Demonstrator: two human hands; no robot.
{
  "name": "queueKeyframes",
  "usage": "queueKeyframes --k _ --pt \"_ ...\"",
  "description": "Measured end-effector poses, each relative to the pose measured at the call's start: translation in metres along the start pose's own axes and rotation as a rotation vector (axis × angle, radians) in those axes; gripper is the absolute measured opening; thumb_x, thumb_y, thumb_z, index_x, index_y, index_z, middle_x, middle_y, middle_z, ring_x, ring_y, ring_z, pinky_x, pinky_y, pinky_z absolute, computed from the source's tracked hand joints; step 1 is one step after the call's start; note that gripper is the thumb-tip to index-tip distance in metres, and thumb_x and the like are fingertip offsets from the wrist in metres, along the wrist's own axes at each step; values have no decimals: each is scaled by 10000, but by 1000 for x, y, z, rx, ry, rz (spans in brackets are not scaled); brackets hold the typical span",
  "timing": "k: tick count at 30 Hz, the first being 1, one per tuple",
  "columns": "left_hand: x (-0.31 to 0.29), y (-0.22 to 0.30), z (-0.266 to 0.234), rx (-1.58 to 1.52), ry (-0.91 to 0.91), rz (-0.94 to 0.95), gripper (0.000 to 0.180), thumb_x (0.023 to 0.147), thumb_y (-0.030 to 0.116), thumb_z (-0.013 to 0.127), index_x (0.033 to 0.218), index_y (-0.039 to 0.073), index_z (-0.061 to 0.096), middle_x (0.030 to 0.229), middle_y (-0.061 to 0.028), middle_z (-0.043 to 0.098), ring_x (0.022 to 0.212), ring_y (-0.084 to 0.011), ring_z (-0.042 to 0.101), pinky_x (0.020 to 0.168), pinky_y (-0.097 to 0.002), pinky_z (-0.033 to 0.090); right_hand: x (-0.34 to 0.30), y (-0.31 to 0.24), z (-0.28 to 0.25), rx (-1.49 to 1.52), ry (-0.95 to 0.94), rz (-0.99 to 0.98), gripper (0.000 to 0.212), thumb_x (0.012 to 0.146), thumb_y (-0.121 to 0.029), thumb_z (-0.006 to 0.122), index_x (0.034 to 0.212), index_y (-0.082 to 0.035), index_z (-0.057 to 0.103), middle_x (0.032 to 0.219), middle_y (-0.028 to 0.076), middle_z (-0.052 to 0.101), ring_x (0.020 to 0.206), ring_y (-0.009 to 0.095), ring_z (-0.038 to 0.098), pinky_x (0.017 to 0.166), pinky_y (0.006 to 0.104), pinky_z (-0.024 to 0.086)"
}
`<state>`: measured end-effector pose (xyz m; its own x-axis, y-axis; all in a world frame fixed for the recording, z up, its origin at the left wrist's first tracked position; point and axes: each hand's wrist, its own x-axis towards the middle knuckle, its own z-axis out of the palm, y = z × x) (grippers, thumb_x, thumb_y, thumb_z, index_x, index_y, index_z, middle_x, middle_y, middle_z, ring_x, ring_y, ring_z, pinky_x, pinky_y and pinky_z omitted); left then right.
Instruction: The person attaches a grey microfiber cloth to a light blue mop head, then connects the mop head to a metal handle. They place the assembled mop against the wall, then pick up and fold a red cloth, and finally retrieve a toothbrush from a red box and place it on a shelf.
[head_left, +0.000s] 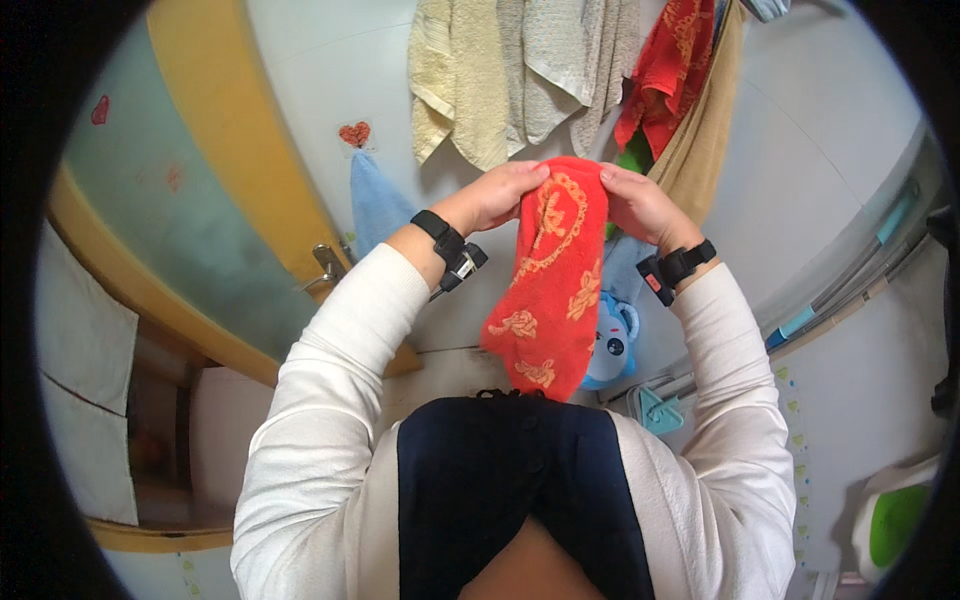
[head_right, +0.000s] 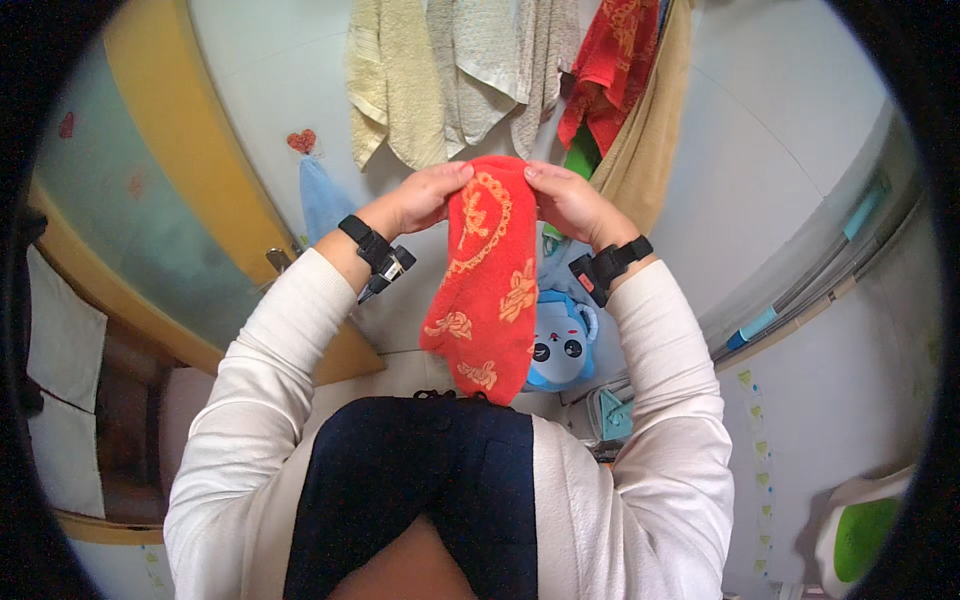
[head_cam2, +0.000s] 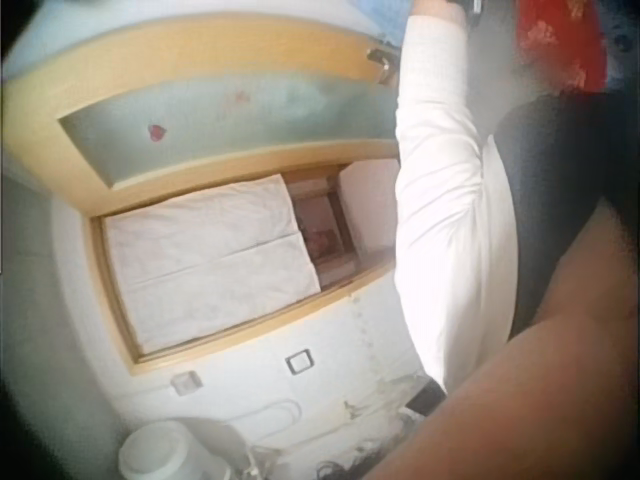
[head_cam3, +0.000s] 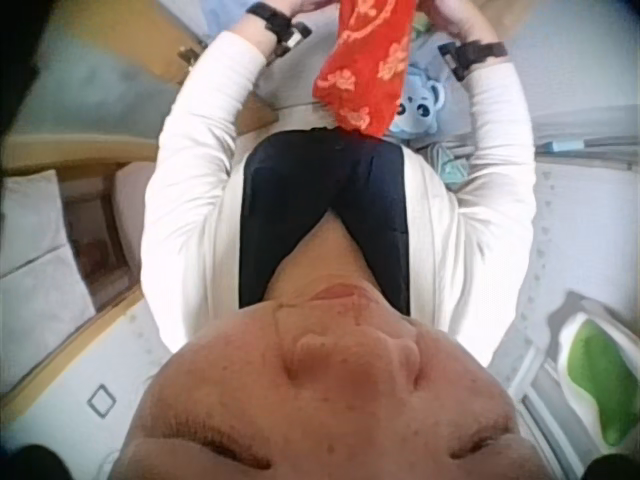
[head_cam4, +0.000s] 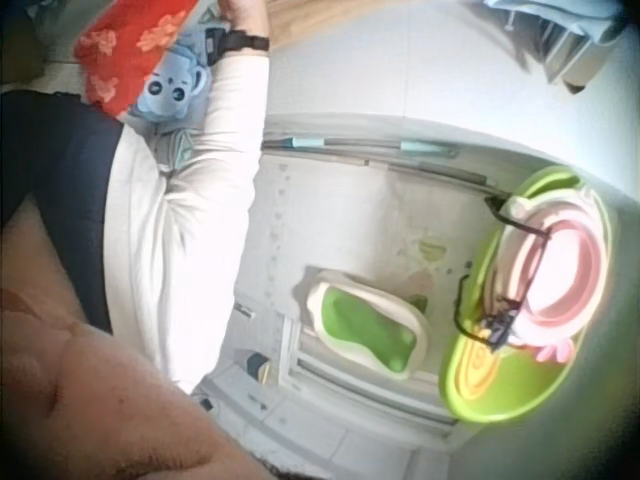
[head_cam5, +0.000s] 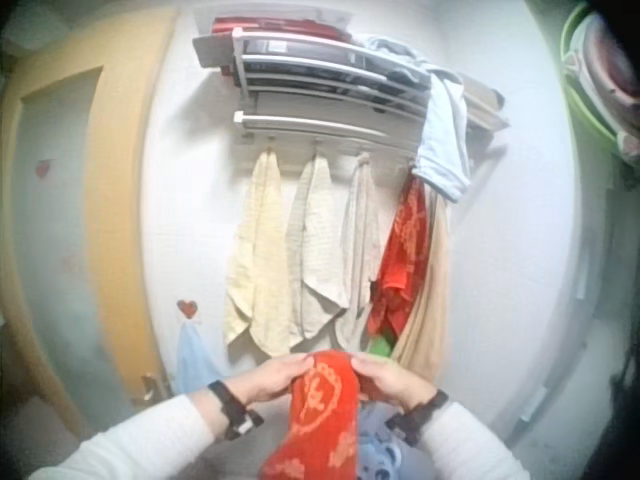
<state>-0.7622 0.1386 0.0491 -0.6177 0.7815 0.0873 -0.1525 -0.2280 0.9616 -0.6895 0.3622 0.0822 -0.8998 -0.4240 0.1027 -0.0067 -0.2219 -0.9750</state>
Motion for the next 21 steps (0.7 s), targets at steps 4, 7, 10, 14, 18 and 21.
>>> queueKeyframes --k 4,7,10,14,18,21 --pt "23 13 25 -37 -102 40 363 995 281 427 1208 -1 509 1160 -99 607 1020 -165 606 906 -301 477 -16 -18 -13 164 34 -60 342 979 -211 444 1248 -3 474 1190 99 580 1041 181 580 936 331 450" --pt "41 16 41 249 -156 -2 363 999 268 417 1217 -7 507 1181 -107 599 1023 -160 602 917 -302 475 -20 -29 -22 14 47 -127 367 970 -195 468 1280 2 463 1181 90 592 1038 161 587 933 306 451" --pt "55 29 56 48 -221 66 366 1001 268 409 1235 1 497 1176 -109 600 1037 -163 596 921 -312 472 -30 -45 -31 -223 12 -95 339 971 -204 475 1243 -3 499 1159 72 605 1052 144 578 932 294 446" --pt "79 67 81 -105 -281 127 358 1004 263 393 1238 9 485 1131 -123 612 1029 -197 605 910 -348 487 -37 -70 -42 -159 103 -179 334 972 -212 484 1226 3 514 1164 62 602 1051 130 573 931 291 440" --pt "123 113 108 -49 -208 212 328 1001 264 396 1148 2 527 1082 -135 624 963 -218 630 851 -365 523 -25 -112 -61 -166 273 -224 315 973 -203 479 1231 -28 517 1158 55 606 1030 147 587 908 298 457" --pt "152 145 123 -52 -207 273 294 992 217 412 1139 -5 536 1076 -139 627 943 -225 636 839 -361 530 -14 -151 -76 -153 353 -334 300 972 -198 462 1203 -15 518 1131 85 610 1008 183 598 883 326 483"
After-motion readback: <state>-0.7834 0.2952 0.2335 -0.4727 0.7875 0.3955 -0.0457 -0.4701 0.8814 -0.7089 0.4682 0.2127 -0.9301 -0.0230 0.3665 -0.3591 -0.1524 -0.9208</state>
